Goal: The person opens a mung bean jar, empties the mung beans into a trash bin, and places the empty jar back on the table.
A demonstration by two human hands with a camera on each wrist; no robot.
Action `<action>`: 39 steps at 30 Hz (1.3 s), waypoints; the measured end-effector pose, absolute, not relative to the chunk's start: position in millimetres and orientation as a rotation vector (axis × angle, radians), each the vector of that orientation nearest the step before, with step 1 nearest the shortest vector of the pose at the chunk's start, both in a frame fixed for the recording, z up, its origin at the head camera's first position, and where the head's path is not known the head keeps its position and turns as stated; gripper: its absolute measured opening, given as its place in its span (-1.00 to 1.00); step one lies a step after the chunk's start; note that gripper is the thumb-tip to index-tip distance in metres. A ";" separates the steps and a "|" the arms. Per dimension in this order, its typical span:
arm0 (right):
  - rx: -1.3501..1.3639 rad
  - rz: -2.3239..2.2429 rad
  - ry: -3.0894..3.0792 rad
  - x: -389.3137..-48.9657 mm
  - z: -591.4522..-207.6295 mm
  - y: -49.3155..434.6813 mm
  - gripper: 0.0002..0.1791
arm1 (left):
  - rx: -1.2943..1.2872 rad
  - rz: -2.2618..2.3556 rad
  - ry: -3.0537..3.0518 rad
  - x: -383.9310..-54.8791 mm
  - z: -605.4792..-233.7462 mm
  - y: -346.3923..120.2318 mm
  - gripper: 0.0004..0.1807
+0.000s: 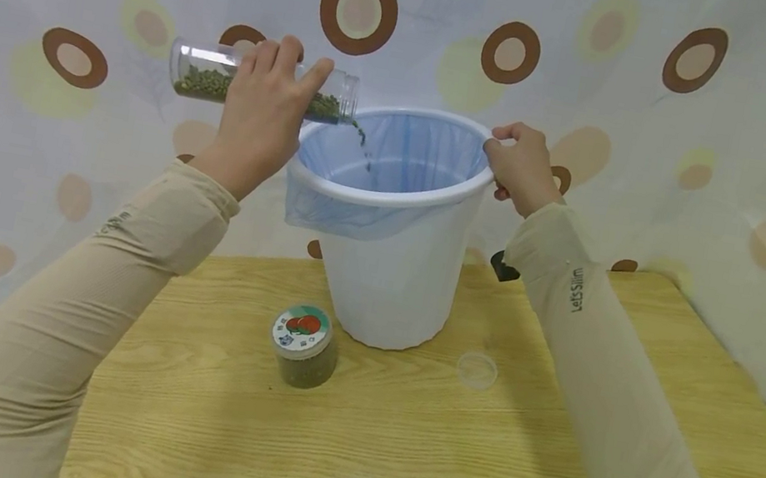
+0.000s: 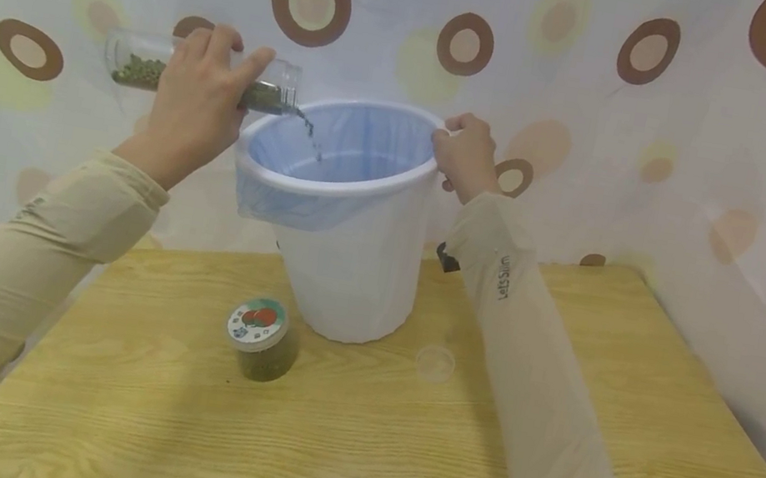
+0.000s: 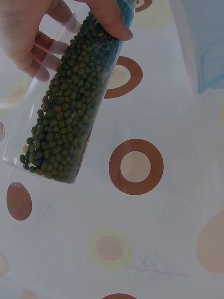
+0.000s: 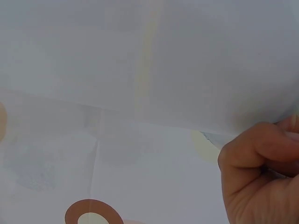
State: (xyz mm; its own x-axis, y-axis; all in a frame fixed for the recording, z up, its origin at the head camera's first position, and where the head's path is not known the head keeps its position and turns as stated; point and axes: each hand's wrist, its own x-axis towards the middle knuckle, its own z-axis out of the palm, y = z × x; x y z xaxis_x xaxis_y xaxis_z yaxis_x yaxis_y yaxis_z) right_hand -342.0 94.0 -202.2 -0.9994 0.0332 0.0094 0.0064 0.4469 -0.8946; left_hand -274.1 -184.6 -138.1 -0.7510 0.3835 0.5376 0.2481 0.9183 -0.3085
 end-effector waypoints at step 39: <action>-0.047 1.667 -2.620 -344.3 -205.1 95.1 -0.52 | -0.437 0.312 -2.433 -275.9 -135.3 -182.1 -0.32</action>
